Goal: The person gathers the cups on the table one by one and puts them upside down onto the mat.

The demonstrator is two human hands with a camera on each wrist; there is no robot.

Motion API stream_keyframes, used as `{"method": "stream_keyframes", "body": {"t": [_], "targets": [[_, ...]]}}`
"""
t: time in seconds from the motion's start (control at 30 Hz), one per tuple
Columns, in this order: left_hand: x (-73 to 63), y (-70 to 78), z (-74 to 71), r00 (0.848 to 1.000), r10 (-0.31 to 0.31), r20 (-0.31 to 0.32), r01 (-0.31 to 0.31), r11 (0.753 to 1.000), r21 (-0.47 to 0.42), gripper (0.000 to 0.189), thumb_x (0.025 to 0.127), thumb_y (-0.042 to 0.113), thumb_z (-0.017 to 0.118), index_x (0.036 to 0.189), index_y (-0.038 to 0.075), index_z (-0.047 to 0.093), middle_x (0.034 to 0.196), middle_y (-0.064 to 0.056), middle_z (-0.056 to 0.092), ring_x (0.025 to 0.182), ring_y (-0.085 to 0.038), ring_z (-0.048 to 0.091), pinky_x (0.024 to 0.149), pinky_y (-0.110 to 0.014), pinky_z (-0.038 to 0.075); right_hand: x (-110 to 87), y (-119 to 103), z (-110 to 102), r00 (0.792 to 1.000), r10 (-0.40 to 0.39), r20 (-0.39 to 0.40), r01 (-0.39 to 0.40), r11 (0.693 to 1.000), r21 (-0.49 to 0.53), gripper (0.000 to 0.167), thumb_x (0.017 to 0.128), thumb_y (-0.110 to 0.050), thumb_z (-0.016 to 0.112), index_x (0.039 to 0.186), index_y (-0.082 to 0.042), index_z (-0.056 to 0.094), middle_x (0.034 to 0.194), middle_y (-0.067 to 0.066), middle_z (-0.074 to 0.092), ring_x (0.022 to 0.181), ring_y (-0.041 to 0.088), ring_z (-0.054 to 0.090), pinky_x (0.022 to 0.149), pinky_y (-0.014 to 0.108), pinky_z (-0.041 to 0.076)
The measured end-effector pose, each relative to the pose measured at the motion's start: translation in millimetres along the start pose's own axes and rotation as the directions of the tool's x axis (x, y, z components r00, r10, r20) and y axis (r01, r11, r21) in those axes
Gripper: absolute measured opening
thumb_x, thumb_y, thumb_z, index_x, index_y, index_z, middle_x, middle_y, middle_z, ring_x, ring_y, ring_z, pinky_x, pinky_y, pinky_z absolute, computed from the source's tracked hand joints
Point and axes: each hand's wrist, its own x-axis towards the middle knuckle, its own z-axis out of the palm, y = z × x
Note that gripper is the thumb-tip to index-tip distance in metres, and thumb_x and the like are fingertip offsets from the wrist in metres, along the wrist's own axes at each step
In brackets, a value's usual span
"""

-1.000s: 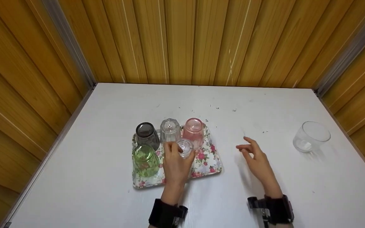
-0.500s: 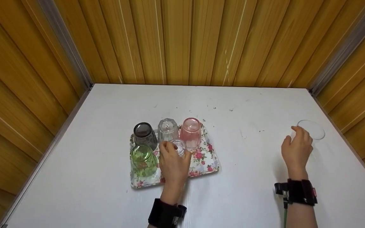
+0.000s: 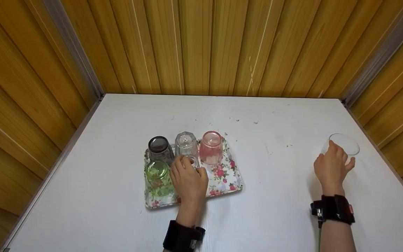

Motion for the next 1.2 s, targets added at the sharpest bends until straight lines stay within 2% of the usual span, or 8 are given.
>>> {"method": "stream_keyframes", "body": {"t": [0.17, 0.37, 0.63, 0.8, 0.9, 1.03, 1.1, 1.2], "targets": [[2.0, -0.2, -0.4, 0.999, 0.047, -0.010, -0.046, 0.998, 0.036, 0.026, 0.069, -0.001, 0.066, 0.093, 0.000, 0.056, 0.108, -0.023, 0.062, 0.105, -0.043, 0.059, 0.100, -0.056, 0.047, -0.4, -0.9, -0.8, 0.998, -0.014, -0.063, 0.014, 1.000, 0.001, 0.043, 0.096, 0.009, 0.045, 0.137, 0.019, 0.043, 0.129, 0.044, 0.043, 0.128, 0.061, 0.034, 0.112, 0.075, -0.001], [3.5, 0.4, -1.2, 0.999, 0.054, 0.003, -0.054, 0.997, 0.048, 0.028, 0.070, 0.001, 0.069, 0.096, -0.001, 0.058, 0.107, -0.023, 0.063, 0.107, -0.042, 0.060, 0.103, -0.057, 0.046, -2.2, -4.0, -2.2, 0.993, -0.043, -0.114, 0.042, 0.999, -0.008, 0.038, 0.091, 0.012, 0.047, 0.128, 0.020, 0.048, 0.114, 0.043, 0.049, 0.110, 0.060, 0.042, 0.106, 0.073, 0.008], [5.4, -3.1, -0.9, 0.999, 0.042, 0.018, -0.043, 0.994, 0.102, 0.040, 0.075, 0.020, 0.086, 0.100, -0.001, 0.062, 0.108, -0.022, 0.065, 0.104, -0.039, 0.062, 0.102, -0.056, 0.046, -8.4, -5.7, -5.2, 0.996, -0.056, -0.073, 0.049, 0.994, -0.099, 0.018, 0.089, 0.011, 0.059, 0.106, 0.017, 0.061, 0.097, 0.038, 0.058, 0.093, 0.057, 0.050, 0.095, 0.073, 0.016], [3.1, -2.9, -0.3, 0.995, 0.094, 0.026, -0.095, 0.993, 0.066, 0.046, 0.075, 0.025, 0.089, 0.101, -0.001, 0.061, 0.116, -0.024, 0.062, 0.111, -0.041, 0.059, 0.104, -0.057, 0.045, -19.9, -8.8, -9.6, 0.995, -0.048, -0.088, 0.044, 0.998, -0.044, 0.012, 0.091, 0.010, 0.059, 0.101, 0.016, 0.061, 0.095, 0.036, 0.059, 0.093, 0.055, 0.051, 0.095, 0.073, 0.015], [2.0, -1.9, -0.5, 0.984, 0.177, 0.011, -0.177, 0.984, -0.014, 0.049, 0.075, 0.028, 0.088, 0.104, -0.002, 0.062, 0.127, -0.026, 0.056, 0.119, -0.043, 0.055, 0.105, -0.058, 0.044, -29.5, -18.9, -13.2, 0.996, -0.054, -0.064, 0.056, 0.998, 0.034, 0.012, 0.091, 0.007, 0.060, 0.101, 0.014, 0.061, 0.096, 0.035, 0.060, 0.094, 0.054, 0.051, 0.095, 0.072, 0.013], [-0.1, 2.0, 0.1, 0.958, 0.288, 0.007, -0.283, 0.945, -0.164, 0.053, 0.074, 0.026, 0.088, 0.110, -0.002, 0.062, 0.134, -0.023, 0.051, 0.125, -0.041, 0.051, 0.105, -0.055, 0.044, -43.6, -43.9, -16.4, 0.993, -0.121, 0.005, 0.119, 0.981, 0.150, 0.012, 0.093, 0.004, 0.065, 0.102, 0.012, 0.061, 0.097, 0.032, 0.063, 0.094, 0.049, 0.053, 0.096, 0.069, 0.010], [-2.2, 4.9, 0.5, 0.943, 0.331, 0.027, -0.316, 0.919, -0.234, 0.054, 0.074, 0.026, 0.089, 0.113, -0.001, 0.061, 0.134, -0.022, 0.052, 0.125, -0.039, 0.051, 0.105, -0.054, 0.045, -50.7, -57.9, -16.3, 0.984, -0.175, 0.040, 0.163, 0.963, 0.215, 0.013, 0.093, 0.004, 0.067, 0.103, 0.011, 0.061, 0.096, 0.029, 0.064, 0.092, 0.045, 0.055, 0.096, 0.066, 0.011], [-6.0, 9.8, 0.8, 0.918, 0.386, 0.094, -0.339, 0.884, -0.321, 0.060, 0.074, 0.027, 0.090, 0.119, 0.002, 0.060, 0.134, -0.019, 0.054, 0.125, -0.035, 0.053, 0.103, -0.052, 0.047, -63.0, -78.7, -14.4, 0.965, -0.254, 0.070, 0.221, 0.926, 0.307, 0.013, 0.093, 0.004, 0.070, 0.103, 0.009, 0.063, 0.092, 0.021, 0.068, 0.088, 0.032, 0.059, 0.097, 0.056, 0.018]]}}
